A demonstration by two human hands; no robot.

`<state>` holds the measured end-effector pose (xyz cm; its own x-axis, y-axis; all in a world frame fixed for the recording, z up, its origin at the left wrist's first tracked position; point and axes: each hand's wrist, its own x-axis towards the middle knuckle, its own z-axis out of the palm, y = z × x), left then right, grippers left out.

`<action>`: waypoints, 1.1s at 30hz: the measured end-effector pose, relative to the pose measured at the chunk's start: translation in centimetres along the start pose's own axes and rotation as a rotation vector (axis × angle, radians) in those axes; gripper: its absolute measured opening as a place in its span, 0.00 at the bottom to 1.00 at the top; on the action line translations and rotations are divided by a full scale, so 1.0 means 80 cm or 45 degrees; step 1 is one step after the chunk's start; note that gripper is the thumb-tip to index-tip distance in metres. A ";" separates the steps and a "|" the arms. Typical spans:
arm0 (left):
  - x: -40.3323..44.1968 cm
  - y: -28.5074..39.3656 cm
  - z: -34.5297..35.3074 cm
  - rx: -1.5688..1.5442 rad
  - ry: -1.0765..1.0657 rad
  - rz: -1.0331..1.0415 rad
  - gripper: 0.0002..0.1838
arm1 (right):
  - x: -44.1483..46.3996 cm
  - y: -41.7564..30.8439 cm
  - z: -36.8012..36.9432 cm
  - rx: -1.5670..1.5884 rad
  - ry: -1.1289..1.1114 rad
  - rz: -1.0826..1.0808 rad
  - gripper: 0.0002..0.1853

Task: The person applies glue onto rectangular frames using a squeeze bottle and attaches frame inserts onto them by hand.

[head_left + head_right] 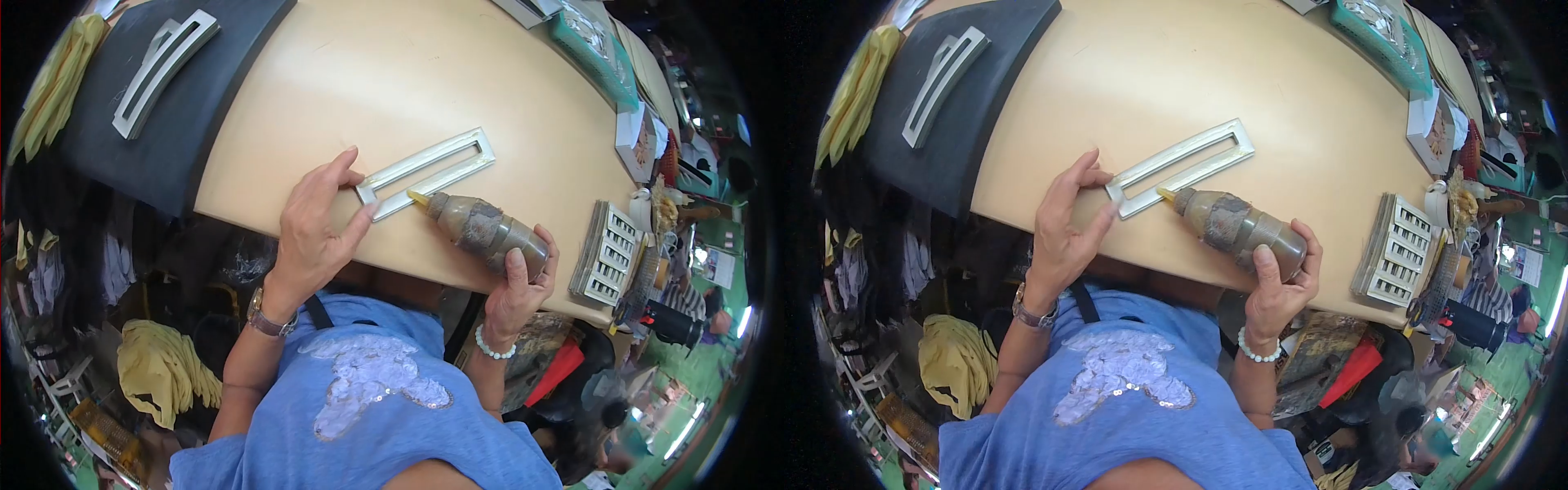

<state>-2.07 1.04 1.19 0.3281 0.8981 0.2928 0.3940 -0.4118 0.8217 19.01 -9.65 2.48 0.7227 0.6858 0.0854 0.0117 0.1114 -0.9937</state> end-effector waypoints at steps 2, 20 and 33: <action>-0.001 -0.002 0.001 -0.010 0.010 -0.011 0.31 | -0.008 0.000 0.004 -0.004 -0.021 0.002 0.26; 0.003 -0.003 0.006 -0.042 0.052 -0.017 0.29 | 0.064 -0.014 -0.032 1.279 -0.095 0.691 0.27; -0.005 -0.008 0.010 -0.008 0.003 0.018 0.30 | 0.155 -0.010 0.036 -1.331 0.244 -1.021 0.08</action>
<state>-1.77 0.83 0.21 0.3315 0.8925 0.3059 0.3838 -0.4237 0.8205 25.95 0.85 4.58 0.3511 0.5693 0.7434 0.9362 -0.2262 -0.2689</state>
